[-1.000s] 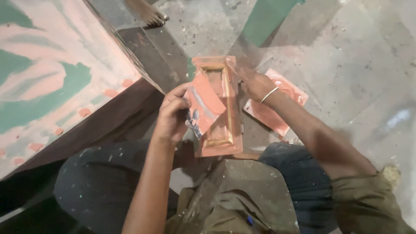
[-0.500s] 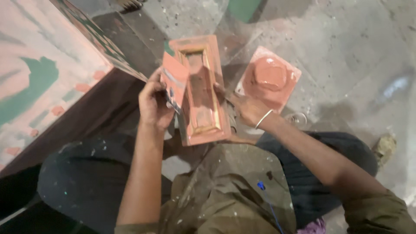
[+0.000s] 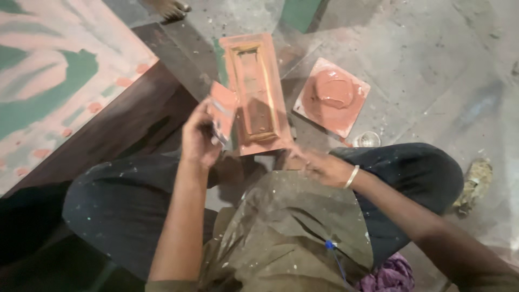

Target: The person mixes a pink putty-like substance on a flat board using a small scraper, then applies it to the edges of a rectangular wooden frame. The person smooths the putty along the frame's grooves and edges.

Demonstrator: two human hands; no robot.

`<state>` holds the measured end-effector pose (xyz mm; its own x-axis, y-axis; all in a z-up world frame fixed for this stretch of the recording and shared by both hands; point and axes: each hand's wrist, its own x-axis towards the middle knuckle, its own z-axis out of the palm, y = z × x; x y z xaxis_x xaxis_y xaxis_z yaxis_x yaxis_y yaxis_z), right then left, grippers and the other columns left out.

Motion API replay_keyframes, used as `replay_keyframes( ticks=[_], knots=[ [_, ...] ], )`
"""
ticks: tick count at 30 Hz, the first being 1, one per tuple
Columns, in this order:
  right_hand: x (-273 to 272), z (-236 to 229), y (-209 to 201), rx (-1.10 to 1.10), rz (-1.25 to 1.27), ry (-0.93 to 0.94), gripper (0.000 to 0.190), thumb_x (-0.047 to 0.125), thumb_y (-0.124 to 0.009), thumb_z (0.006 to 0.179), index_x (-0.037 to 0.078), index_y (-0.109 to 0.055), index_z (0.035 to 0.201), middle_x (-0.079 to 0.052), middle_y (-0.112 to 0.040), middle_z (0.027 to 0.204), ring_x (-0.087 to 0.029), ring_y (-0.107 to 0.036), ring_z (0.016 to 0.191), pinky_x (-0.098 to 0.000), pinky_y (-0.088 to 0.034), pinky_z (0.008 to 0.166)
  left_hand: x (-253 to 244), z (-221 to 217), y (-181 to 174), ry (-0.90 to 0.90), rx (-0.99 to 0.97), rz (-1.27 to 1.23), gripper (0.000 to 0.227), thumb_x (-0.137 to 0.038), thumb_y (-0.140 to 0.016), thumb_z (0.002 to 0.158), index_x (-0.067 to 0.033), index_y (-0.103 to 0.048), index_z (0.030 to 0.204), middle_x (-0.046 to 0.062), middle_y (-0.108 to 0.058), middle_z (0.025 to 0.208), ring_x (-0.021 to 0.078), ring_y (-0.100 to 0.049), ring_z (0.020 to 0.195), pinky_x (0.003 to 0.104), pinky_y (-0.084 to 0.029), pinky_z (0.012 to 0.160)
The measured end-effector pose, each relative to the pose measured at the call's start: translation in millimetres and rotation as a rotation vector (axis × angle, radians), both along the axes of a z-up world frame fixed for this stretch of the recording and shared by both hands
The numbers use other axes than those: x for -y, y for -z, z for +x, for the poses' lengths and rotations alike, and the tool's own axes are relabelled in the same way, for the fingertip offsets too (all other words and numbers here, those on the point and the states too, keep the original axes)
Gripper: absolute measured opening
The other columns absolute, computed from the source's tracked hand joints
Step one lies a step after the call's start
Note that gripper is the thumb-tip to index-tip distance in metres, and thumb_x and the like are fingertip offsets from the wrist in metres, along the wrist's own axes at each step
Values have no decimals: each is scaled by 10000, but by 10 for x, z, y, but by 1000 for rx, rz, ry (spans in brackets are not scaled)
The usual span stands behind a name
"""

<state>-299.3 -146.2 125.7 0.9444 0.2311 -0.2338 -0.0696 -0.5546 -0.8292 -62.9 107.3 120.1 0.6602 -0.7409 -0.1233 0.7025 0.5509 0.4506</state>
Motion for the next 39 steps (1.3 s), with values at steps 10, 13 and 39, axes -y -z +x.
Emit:
replay_keyframes(
  ticks=[10,13,39],
  knots=[
    [-644,346,-1308,455,-654,-160,735,76,-621,843,95,-375,1536,-147,-597,1279,-325,-644,1060,-407,-547,818,-176,-567,88,487,84,172,472,-5,-561,800,71,-662,1255,73,-722,993,92,-663,749,228,-538,640],
    [-595,367,-1432,262,-871,-290,820,174,-635,766,283,-416,1549,-88,-616,1294,-287,-645,930,-400,-543,758,-330,-362,70,392,102,75,455,-1,-559,839,103,-664,1270,109,-714,987,129,-675,768,270,-574,679],
    [-477,211,-142,277,-1316,-315,990,97,-628,799,111,-161,1671,-30,-537,562,-195,-576,473,-357,-484,476,-825,2,240,-22,-85,85,532,-45,-486,821,94,-583,1326,151,-693,1170,241,-683,1082,367,-548,1003]
  ],
)
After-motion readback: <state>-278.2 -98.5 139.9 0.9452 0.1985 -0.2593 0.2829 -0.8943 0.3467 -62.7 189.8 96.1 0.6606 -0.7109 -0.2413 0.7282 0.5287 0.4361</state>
